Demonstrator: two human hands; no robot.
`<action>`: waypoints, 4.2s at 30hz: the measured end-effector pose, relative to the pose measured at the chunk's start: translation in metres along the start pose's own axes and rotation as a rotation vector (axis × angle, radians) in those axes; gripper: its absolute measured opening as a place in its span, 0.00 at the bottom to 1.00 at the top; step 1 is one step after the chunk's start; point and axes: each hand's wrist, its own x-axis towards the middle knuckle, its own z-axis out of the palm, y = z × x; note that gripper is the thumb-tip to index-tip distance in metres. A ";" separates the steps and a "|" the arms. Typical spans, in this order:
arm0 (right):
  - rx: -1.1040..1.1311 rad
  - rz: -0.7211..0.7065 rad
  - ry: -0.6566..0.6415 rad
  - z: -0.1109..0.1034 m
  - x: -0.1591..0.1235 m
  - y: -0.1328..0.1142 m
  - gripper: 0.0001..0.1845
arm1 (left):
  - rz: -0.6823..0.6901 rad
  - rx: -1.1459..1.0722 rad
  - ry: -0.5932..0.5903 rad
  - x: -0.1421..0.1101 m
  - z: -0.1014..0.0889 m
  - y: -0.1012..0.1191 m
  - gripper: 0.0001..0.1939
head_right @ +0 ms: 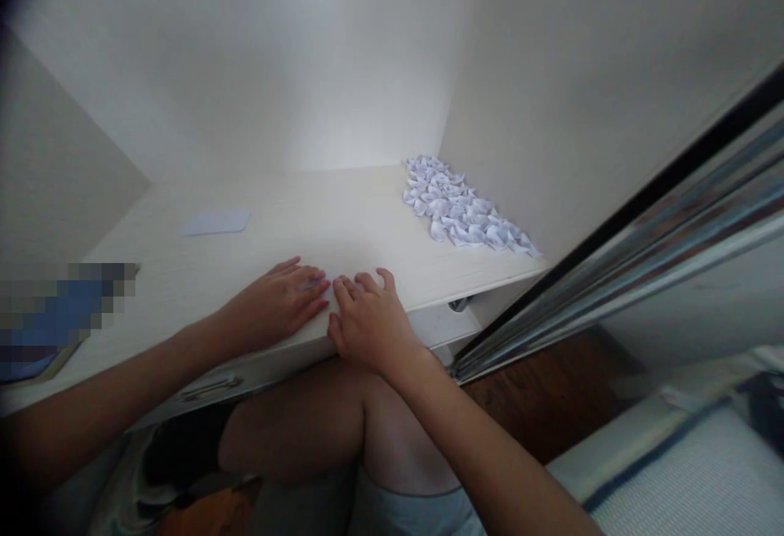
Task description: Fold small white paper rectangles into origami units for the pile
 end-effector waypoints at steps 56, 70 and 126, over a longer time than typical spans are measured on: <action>1.105 0.030 0.375 0.025 -0.039 -0.033 0.18 | -0.737 -1.358 0.695 -0.058 -0.024 0.115 0.25; 1.351 0.165 0.349 0.024 -0.035 -0.035 0.07 | -0.798 -1.270 0.801 -0.052 -0.018 0.120 0.15; 1.467 0.367 0.269 0.023 -0.037 -0.026 0.14 | -0.866 -1.325 0.470 -0.063 -0.042 0.093 0.22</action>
